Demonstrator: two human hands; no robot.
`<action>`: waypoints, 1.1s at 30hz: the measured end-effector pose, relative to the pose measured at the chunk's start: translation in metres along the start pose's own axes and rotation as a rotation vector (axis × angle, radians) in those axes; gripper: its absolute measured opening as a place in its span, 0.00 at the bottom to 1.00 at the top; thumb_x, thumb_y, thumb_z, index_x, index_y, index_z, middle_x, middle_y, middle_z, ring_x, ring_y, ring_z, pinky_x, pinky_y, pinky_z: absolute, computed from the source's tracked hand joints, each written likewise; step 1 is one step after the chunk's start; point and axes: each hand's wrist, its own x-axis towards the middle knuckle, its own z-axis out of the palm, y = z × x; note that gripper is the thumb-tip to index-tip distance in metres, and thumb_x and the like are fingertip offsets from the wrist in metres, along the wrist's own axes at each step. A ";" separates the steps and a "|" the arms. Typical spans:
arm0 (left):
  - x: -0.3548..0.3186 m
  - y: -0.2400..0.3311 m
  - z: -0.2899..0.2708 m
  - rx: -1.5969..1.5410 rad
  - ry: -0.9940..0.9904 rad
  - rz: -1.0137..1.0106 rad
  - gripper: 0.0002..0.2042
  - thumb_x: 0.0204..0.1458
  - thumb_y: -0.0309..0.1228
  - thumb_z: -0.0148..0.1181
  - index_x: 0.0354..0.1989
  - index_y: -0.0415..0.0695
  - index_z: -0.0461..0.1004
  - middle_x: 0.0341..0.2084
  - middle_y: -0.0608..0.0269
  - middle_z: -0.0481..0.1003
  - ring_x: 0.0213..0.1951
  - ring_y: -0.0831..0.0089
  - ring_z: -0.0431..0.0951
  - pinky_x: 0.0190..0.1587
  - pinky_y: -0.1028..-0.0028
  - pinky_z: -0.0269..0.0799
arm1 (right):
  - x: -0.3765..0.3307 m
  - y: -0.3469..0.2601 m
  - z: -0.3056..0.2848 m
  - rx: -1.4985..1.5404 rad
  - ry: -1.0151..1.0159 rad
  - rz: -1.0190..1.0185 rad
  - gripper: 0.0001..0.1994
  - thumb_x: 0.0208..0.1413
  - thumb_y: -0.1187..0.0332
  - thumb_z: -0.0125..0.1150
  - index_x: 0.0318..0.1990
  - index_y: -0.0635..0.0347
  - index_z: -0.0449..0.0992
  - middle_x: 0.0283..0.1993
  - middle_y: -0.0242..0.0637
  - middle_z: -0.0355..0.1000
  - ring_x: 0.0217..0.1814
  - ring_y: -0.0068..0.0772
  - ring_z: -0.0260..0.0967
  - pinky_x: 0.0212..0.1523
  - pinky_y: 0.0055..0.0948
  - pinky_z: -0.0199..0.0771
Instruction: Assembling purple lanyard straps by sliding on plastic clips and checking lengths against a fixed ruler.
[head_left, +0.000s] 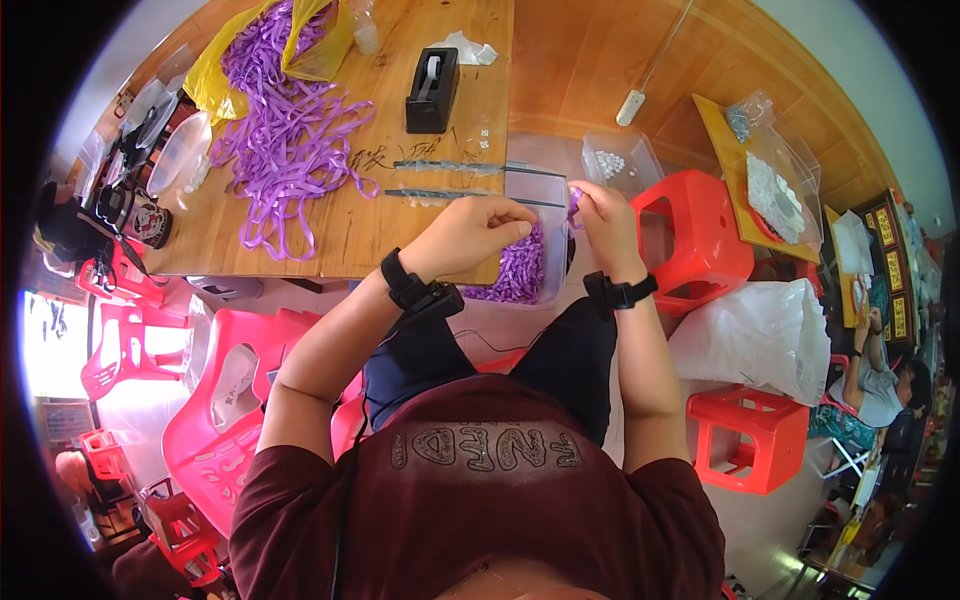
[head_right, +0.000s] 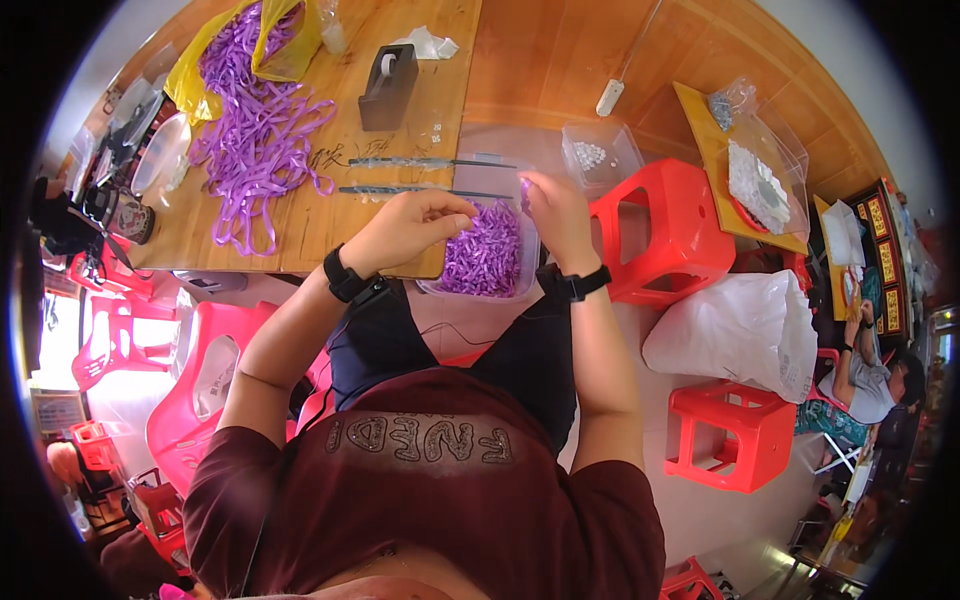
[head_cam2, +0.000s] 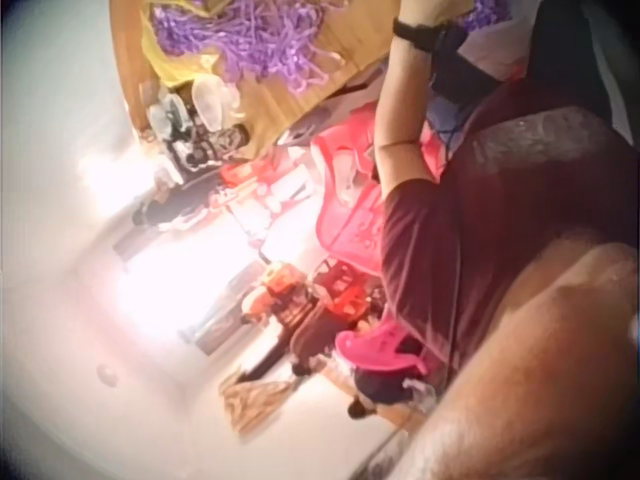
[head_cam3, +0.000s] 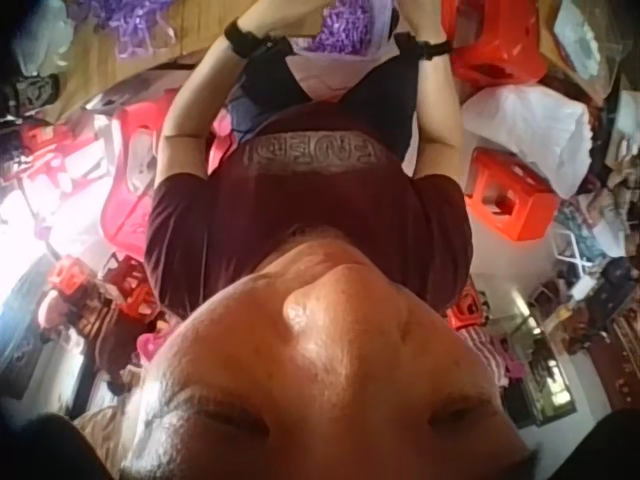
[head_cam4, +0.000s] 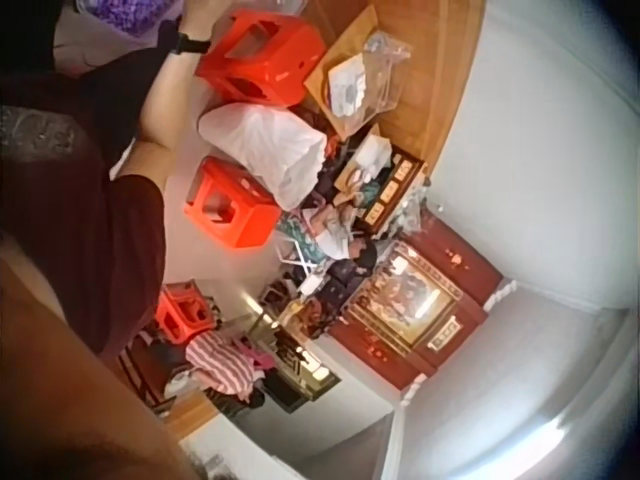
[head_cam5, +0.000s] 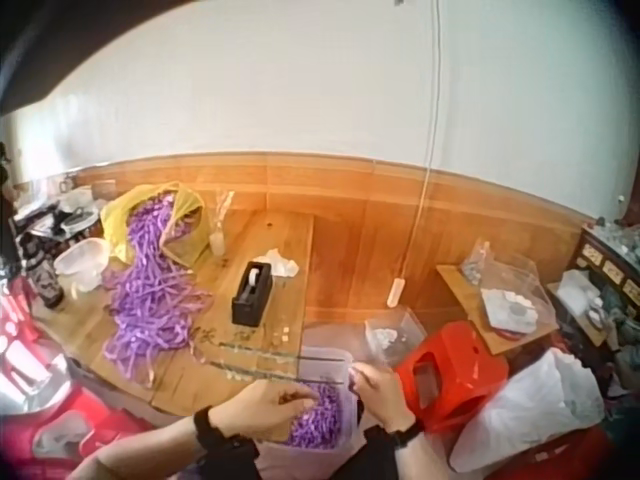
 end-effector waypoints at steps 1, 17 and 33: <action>0.000 0.000 -0.002 0.000 0.006 0.002 0.14 0.61 0.31 0.59 0.51 0.35 0.77 0.40 0.59 0.81 0.41 0.76 0.79 0.48 0.75 0.74 | 0.009 -0.001 0.002 -0.043 -0.019 -0.080 0.09 0.59 0.73 0.58 0.44 0.59 0.82 0.40 0.41 0.79 0.43 0.37 0.76 0.46 0.32 0.74; 0.039 -0.004 -0.029 0.610 0.106 0.348 0.14 0.57 0.33 0.56 0.49 0.42 0.77 0.38 0.52 0.78 0.44 0.53 0.77 0.50 0.62 0.72 | 0.039 0.043 0.070 0.547 -0.360 0.127 0.12 0.61 0.69 0.59 0.49 0.64 0.80 0.41 0.33 0.80 0.43 0.24 0.75 0.46 0.26 0.73; 0.062 -0.019 -0.026 0.840 0.038 0.202 0.21 0.58 0.37 0.52 0.59 0.43 0.72 0.53 0.44 0.73 0.56 0.47 0.72 0.59 0.56 0.66 | -0.121 0.074 0.130 0.571 -0.587 0.951 0.09 0.56 0.69 0.62 0.30 0.68 0.79 0.23 0.42 0.77 0.18 0.32 0.74 0.20 0.29 0.77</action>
